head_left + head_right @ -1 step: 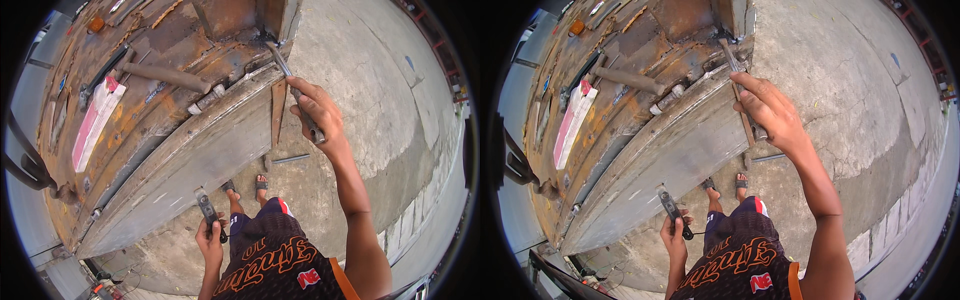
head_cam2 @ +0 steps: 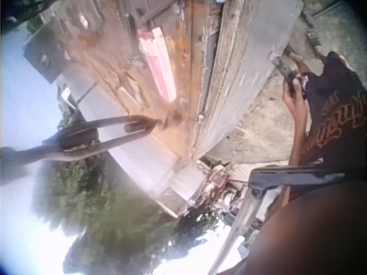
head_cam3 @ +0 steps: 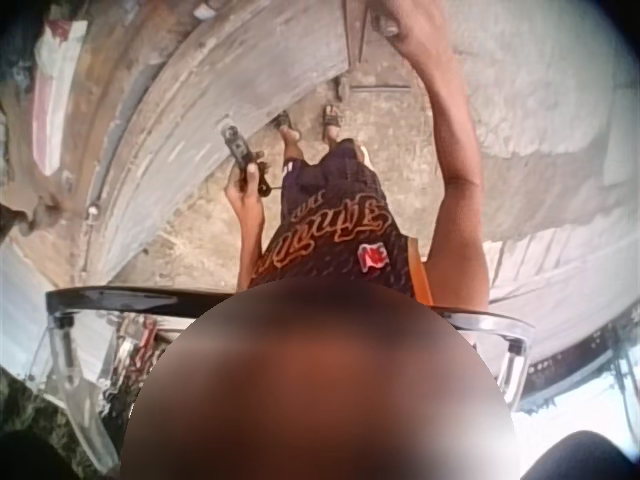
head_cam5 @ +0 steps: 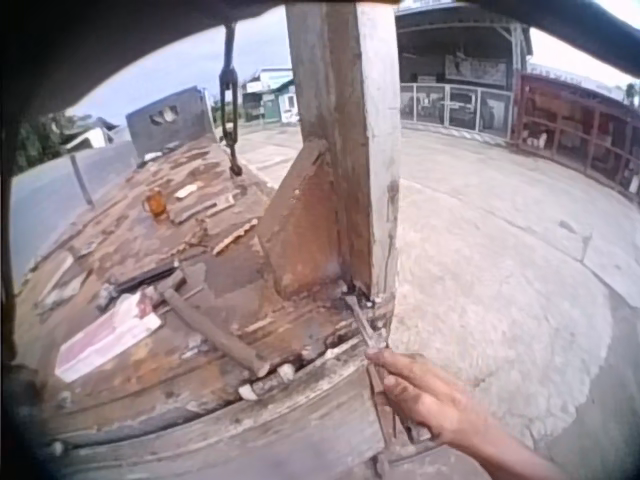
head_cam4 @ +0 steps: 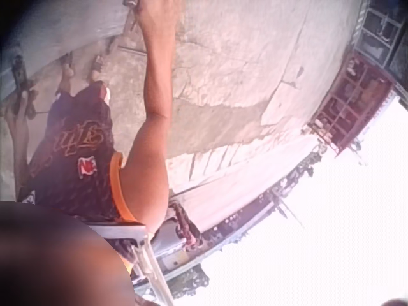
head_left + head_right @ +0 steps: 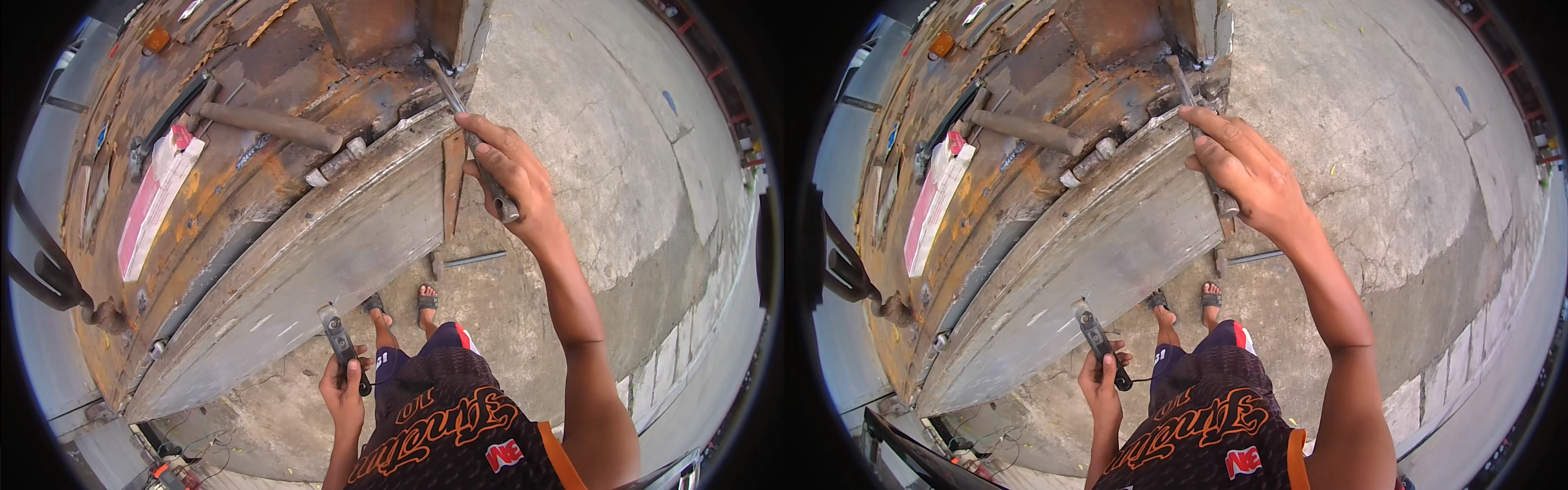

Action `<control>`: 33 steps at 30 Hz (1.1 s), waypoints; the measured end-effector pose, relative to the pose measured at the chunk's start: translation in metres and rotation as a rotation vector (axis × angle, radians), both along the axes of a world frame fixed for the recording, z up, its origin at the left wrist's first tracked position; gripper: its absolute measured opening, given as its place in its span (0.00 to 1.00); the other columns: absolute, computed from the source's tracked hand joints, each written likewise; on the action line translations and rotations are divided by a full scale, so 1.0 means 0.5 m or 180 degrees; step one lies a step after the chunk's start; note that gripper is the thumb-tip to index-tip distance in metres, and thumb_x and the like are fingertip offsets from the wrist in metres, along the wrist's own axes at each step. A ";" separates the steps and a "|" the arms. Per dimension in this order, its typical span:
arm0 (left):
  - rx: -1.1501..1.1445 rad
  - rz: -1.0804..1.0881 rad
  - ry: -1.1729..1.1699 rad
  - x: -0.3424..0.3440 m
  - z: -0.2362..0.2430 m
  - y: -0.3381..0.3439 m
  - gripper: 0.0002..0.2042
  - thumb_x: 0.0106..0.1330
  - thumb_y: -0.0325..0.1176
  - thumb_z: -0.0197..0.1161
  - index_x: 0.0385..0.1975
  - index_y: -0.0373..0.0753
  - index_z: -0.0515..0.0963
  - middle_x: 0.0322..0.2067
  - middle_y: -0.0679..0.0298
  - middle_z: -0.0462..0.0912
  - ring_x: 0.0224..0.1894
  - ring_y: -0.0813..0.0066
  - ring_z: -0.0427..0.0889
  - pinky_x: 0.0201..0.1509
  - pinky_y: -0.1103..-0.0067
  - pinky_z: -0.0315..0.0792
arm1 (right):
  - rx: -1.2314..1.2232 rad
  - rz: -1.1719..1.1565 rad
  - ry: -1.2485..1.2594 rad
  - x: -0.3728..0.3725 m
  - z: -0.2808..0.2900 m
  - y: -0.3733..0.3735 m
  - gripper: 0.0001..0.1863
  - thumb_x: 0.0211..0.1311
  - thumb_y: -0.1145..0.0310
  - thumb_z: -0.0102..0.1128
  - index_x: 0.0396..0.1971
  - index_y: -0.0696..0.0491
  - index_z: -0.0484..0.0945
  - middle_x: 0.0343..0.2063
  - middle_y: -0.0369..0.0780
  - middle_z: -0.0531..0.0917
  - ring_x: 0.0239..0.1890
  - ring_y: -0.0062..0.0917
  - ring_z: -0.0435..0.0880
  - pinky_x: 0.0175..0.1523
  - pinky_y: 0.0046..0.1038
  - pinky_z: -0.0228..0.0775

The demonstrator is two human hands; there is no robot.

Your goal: The person uses a hammer and chisel to clean a metal joint, then welds the joint with a handheld welding torch. The person repeats this process on multiple spots along the metal structure.

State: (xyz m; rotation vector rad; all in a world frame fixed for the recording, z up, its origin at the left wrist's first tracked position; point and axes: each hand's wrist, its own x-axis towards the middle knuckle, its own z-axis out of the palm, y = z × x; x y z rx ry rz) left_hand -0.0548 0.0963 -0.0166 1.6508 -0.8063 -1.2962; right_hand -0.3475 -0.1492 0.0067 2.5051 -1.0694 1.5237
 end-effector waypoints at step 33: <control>0.0533 -0.0517 0.0435 -0.042 -0.129 -0.050 0.16 0.74 0.35 0.63 0.49 0.26 0.78 0.39 0.58 0.85 0.41 0.76 0.82 0.52 0.77 0.75 | 0.2742 -0.0910 0.0183 -0.138 -0.200 0.223 0.20 0.52 0.85 0.62 0.45 0.55 0.70 0.53 0.47 0.82 0.52 0.48 0.82 0.53 0.44 0.78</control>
